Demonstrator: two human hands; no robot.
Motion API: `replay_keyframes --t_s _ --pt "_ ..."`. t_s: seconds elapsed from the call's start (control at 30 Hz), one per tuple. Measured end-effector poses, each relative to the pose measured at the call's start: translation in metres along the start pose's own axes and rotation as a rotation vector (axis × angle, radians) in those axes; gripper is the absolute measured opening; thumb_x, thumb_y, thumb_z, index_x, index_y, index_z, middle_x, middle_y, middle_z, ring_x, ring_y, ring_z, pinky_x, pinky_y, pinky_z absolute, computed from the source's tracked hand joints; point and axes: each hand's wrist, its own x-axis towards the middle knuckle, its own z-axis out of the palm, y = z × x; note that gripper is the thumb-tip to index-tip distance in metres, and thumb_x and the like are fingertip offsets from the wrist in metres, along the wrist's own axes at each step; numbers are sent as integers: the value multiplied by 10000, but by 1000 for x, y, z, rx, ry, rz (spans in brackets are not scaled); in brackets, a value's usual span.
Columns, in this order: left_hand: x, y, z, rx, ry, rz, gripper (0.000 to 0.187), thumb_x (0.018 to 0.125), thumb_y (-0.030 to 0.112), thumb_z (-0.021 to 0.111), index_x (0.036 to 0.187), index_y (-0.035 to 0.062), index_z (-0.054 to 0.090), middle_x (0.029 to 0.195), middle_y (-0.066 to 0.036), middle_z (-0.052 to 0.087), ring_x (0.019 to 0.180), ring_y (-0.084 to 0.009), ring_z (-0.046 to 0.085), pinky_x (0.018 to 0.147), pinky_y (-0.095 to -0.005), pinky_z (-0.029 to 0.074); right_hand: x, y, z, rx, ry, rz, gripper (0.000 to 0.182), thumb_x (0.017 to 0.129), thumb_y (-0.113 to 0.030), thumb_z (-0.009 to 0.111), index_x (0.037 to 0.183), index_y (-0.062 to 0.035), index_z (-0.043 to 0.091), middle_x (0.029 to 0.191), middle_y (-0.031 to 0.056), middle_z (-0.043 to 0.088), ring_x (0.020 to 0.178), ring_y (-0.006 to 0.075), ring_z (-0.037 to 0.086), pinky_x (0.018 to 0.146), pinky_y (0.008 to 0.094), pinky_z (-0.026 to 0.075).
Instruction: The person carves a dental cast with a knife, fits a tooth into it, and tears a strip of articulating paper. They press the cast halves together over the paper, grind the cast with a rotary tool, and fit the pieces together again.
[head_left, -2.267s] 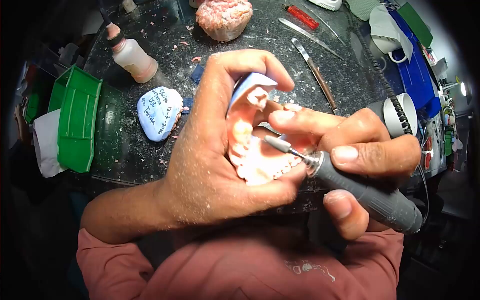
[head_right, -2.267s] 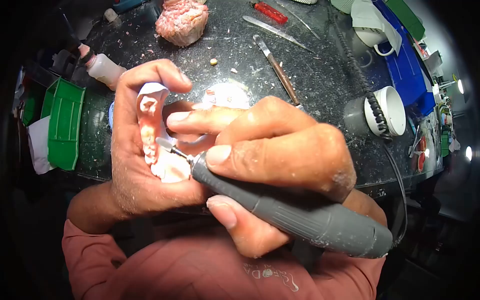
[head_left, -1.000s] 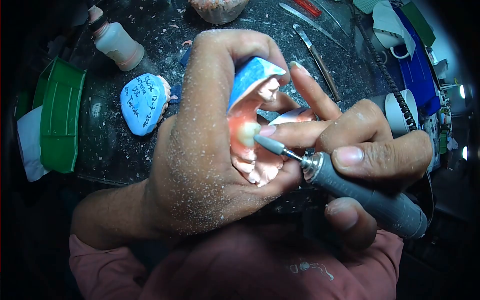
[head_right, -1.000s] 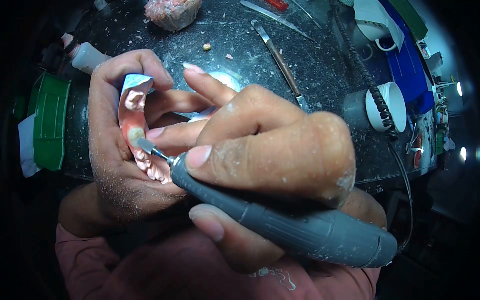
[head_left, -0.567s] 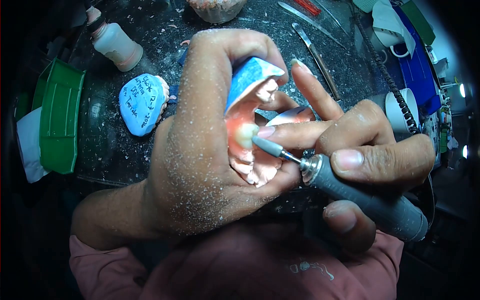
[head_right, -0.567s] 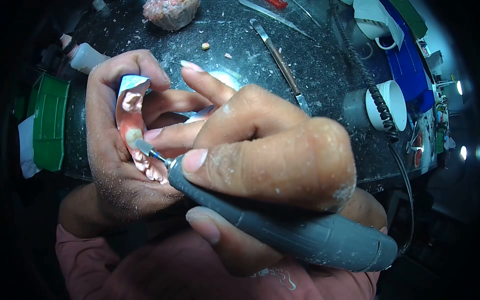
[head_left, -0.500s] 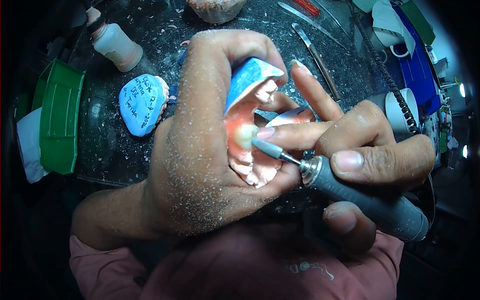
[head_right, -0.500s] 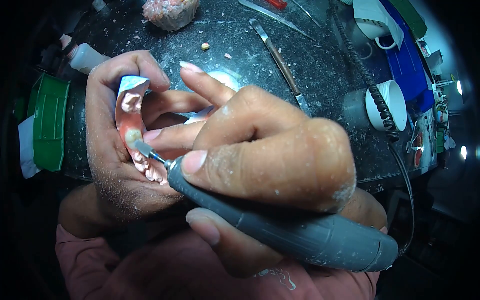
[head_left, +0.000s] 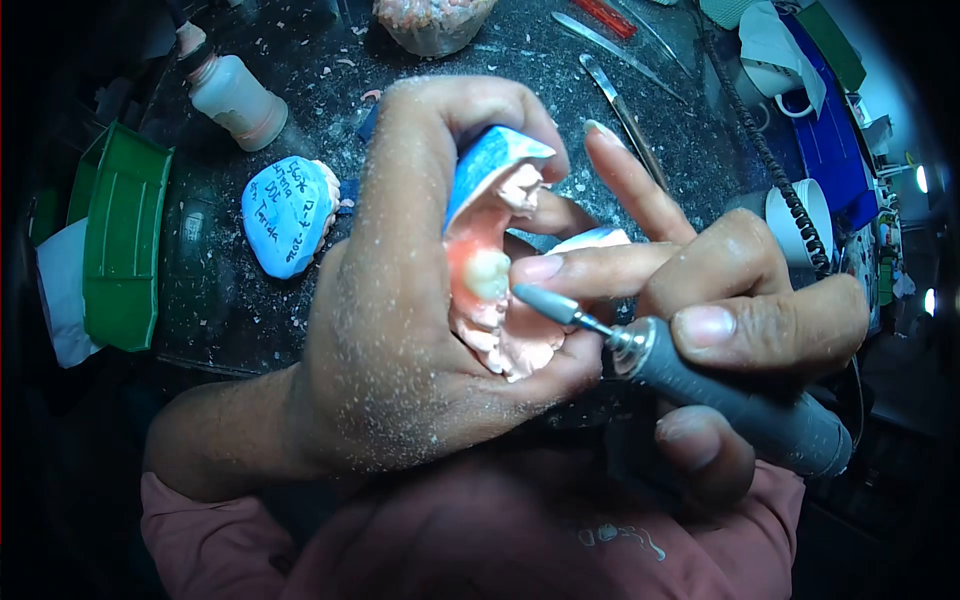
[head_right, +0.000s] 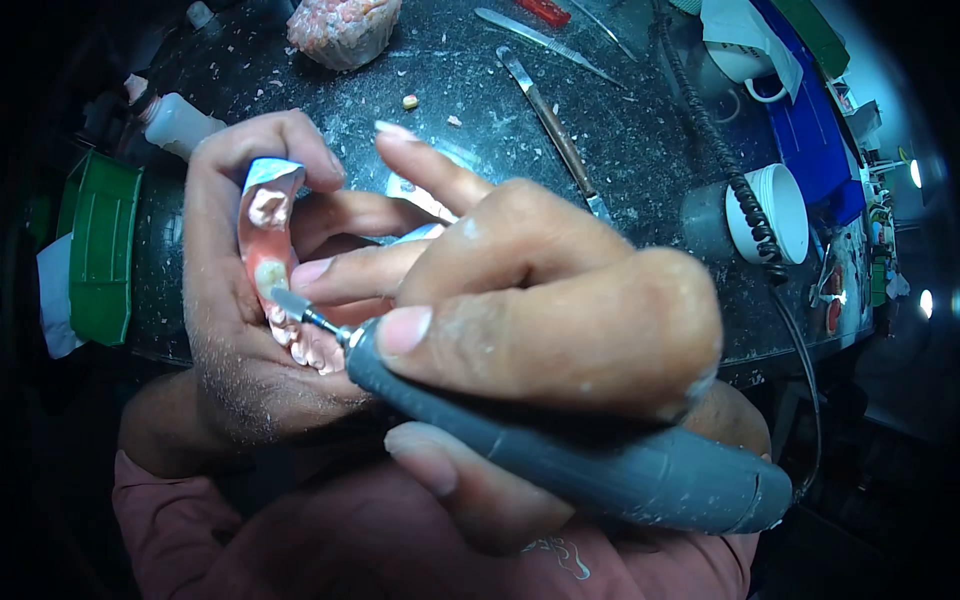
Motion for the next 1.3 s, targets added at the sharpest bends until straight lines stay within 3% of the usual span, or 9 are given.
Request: replay_keyframes --t_s 0.03,0.1,0.17,0.3,0.37,0.43,0.5,0.63,1.3 --pt "0 0 0 -146 -10 -117 821 655 32 867 1229 29 280 1094 -104 444 1041 -216 618 920 -362 535 21 28 -12 20 -183 -380 360 925 -335 595 1124 -92 421 842 110 539 949 354 675 1069 715 223" --pt "3 -1 6 -265 43 -119 785 677 -73 810 1217 63 257 1053 -139 554 1039 -186 602 894 -350 543 33 38 -22 -44 -64 -483 345 919 -322 570 1132 -95 421 850 126 564 924 282 672 1048 699 285" --pt "5 9 3 -423 5 -313 747 702 -121 766 1208 86 257 1130 -158 545 1042 -187 601 896 -352 556 47 36 -32 -157 80 -461 351 888 -276 574 1126 -53 444 903 156 615 903 245 658 1033 596 380" --pt "6 0 3 -535 -51 -259 738 743 -134 712 1235 124 226 1039 -135 578 1018 -181 604 925 -378 545 83 32 -29 -177 125 -301 258 883 -115 554 1069 55 495 976 192 651 921 241 663 926 350 495" --pt "8 -3 0 -433 -74 -204 722 757 -122 700 1244 121 224 1027 -140 581 1003 -178 606 916 -379 543 110 41 -25 -127 109 -327 237 869 -139 697 999 20 578 911 96 663 802 107 644 718 226 503" --pt "9 -4 -1 -335 -92 -147 707 771 -109 688 1253 117 223 1015 -145 583 989 -174 607 907 -380 542 137 49 -16 -135 164 -376 235 863 -175 716 980 -3 606 887 67 657 784 89 622 707 222 495" --pt "11 -4 -3 -351 -49 -116 665 802 -11 692 1262 76 219 933 -110 601 847 -90 585 740 -228 472 155 56 -13 -256 198 -352 232 864 -207 718 965 -23 620 862 50 647 798 94 620 700 227 490" --pt "12 -1 -6 -271 -47 -115 664 780 -88 662 1261 68 232 1004 -158 595 942 -153 622 887 -324 518 165 67 -3 -224 222 -331 234 861 -232 720 937 -32 625 868 43 640 787 101 606 706 234 477" --pt "10 -1 -2 -302 -49 -92 689 733 -74 709 1240 74 266 885 -98 621 828 -117 607 742 -252 462 165 69 -4 -247 250 -272 208 851 -219 722 913 -47 623 851 26 633 804 90 590 725 233 467"
